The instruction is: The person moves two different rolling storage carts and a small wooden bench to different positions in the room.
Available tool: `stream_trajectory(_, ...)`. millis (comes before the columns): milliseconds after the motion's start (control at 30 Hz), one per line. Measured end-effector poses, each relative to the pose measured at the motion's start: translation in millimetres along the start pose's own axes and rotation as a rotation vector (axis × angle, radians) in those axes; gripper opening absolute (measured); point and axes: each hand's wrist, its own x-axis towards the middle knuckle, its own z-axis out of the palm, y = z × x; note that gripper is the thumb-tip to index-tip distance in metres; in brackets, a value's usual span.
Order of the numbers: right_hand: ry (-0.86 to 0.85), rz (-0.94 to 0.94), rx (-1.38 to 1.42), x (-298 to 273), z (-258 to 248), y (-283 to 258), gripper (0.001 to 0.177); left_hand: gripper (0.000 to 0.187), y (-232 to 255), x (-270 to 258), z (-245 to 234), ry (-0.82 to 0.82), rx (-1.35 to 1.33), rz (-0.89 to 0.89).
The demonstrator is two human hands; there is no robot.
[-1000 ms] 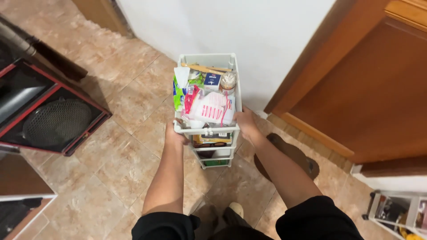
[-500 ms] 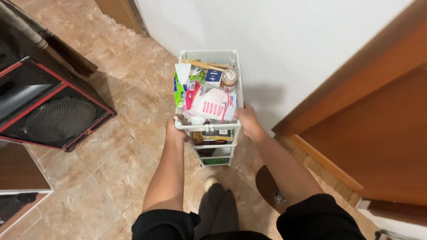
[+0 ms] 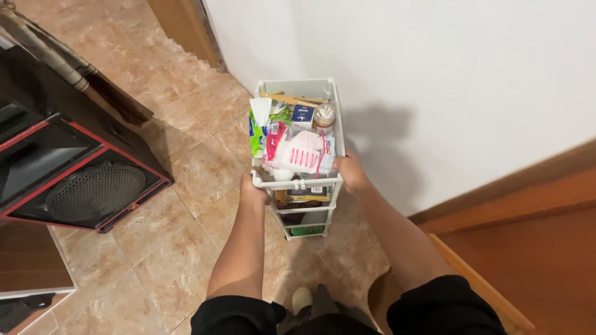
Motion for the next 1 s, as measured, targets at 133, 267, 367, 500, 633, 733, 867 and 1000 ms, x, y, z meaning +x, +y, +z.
stream_trajectory(133, -0.017, 0.108, 0.096, 22, 20, -37, 0.043, 0.025, 19, 14, 19, 0.033, -0.004, -0.022)
stream_trajectory(267, -0.08, -0.004, -0.027, 84, 15, -29, 0.042, 0.014, 30, 66, 21, -0.032, -0.111, 0.062)
stream_trajectory(367, -0.131, 0.024, -0.009, 106, 23, -52, 0.044, 0.011, 39, 83, 37, -0.028, -0.194, 0.107)
stream_trajectory(500, -0.163, 0.077, 0.002, 154, 38, -74, 0.042, 0.012, 48, 198, 14, -0.219, -0.361, 0.284)
stream_trajectory(633, -0.23, 0.04, -0.048, 215, 32, -74, 0.042, 0.017, 59, 165, 69, -0.233, -0.385, 0.288)
stream_trajectory(733, -0.303, 0.031, -0.089, 240, 33, -93, 0.045, 0.024, 80, 97, 121, 0.089, -0.288, 0.198)
stream_trajectory(867, -0.304, 0.053, -0.12, 295, 32, -91, 0.042, 0.019, 89, 143, 124, -0.092, -0.381, 0.26)
stream_trajectory(1000, -0.357, 0.034, -0.137, 314, 38, -115, 0.047, 0.022, 87, 252, 87, -0.283, -0.416, 0.35)
